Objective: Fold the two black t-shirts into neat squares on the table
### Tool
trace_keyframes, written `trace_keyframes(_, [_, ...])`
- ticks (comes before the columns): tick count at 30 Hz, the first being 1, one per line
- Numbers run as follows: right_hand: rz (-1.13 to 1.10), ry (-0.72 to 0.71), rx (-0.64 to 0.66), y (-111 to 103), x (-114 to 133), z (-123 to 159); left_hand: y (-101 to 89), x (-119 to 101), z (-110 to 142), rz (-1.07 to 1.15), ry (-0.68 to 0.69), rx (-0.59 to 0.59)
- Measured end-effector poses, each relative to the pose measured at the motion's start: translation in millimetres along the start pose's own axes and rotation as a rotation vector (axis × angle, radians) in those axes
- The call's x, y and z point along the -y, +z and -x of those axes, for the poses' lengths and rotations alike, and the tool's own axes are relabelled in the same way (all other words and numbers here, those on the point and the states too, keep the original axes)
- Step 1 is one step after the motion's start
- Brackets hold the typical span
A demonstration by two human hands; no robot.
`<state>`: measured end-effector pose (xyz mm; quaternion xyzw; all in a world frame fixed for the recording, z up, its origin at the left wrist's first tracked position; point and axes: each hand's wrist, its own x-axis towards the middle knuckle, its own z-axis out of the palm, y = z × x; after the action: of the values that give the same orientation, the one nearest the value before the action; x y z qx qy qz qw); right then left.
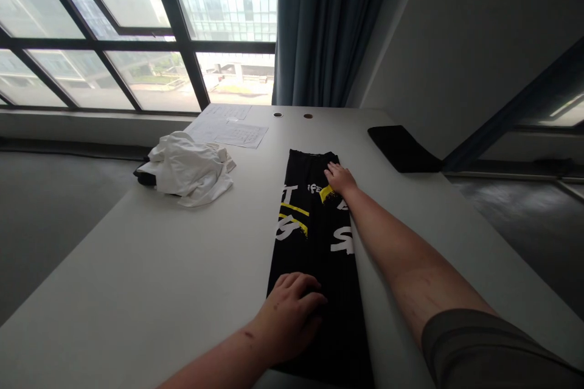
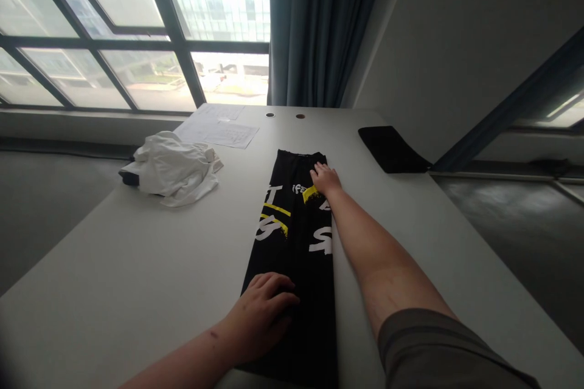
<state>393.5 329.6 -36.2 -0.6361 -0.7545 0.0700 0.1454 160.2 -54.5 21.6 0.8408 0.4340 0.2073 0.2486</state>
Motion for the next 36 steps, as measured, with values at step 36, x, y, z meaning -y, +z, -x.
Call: trace_keyframes(36, [0.065, 0.111, 0.009, -18.9, 47.2, -60.8, 8.5, 0.9, -3.5, -0.079, -0.01, 0.089])
